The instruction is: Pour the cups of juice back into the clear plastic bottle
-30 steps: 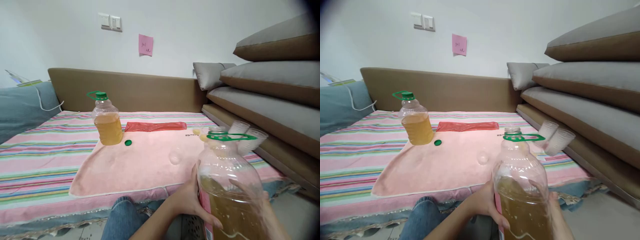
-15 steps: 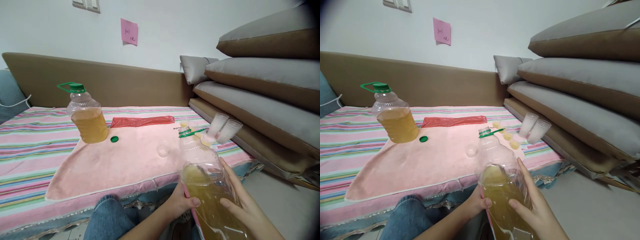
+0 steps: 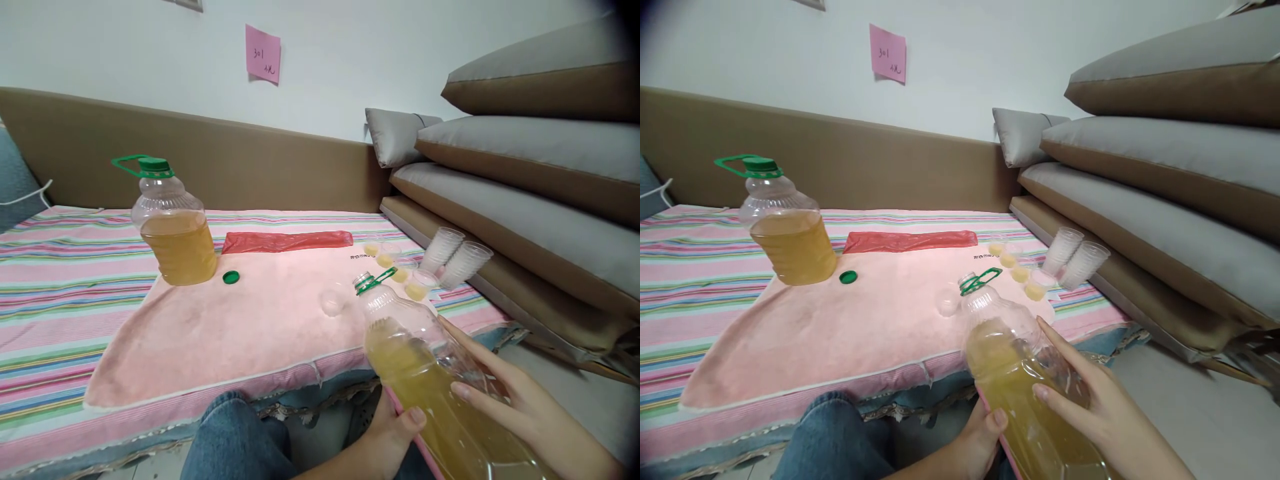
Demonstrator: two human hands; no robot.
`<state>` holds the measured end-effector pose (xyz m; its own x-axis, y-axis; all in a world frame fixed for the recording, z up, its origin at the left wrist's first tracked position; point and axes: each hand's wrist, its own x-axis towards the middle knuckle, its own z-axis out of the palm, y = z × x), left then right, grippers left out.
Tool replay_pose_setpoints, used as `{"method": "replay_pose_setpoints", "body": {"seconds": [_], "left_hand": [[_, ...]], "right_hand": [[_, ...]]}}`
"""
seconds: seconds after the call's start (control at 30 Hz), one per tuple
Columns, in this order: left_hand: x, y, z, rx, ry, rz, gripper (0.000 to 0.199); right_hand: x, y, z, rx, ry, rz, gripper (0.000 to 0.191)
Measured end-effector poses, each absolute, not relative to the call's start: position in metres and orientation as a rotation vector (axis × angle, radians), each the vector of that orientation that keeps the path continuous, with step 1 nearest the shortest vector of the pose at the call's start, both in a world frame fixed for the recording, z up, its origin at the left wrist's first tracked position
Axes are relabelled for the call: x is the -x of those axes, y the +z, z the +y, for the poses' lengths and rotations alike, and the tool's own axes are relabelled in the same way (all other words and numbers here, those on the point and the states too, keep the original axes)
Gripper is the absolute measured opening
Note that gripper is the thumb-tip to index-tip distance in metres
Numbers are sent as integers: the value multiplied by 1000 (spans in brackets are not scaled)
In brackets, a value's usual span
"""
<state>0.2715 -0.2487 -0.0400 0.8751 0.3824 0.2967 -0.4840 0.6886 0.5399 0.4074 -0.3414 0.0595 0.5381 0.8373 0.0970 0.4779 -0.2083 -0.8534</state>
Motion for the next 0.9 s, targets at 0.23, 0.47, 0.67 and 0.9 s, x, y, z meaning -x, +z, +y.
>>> {"method": "replay_pose_setpoints", "body": {"seconds": [0.23, 0.47, 0.67, 0.9], "left_hand": [[-277, -43, -249, -571, 537, -121, 74], [-280, -48, -246, -558, 548, -82, 79], [-281, -45, -247, -537, 542, -106, 79], [-284, -37, -250, -511, 535, -88, 80]], "right_hand": [[-407, 79, -328, 2071, 457, -1261, 79], [-409, 85, -314, 2121, 499, -1285, 81], [-416, 83, -316, 2086, 557, -1266, 80], [-428, 77, -321, 2134, 567, -1271, 82]]}}
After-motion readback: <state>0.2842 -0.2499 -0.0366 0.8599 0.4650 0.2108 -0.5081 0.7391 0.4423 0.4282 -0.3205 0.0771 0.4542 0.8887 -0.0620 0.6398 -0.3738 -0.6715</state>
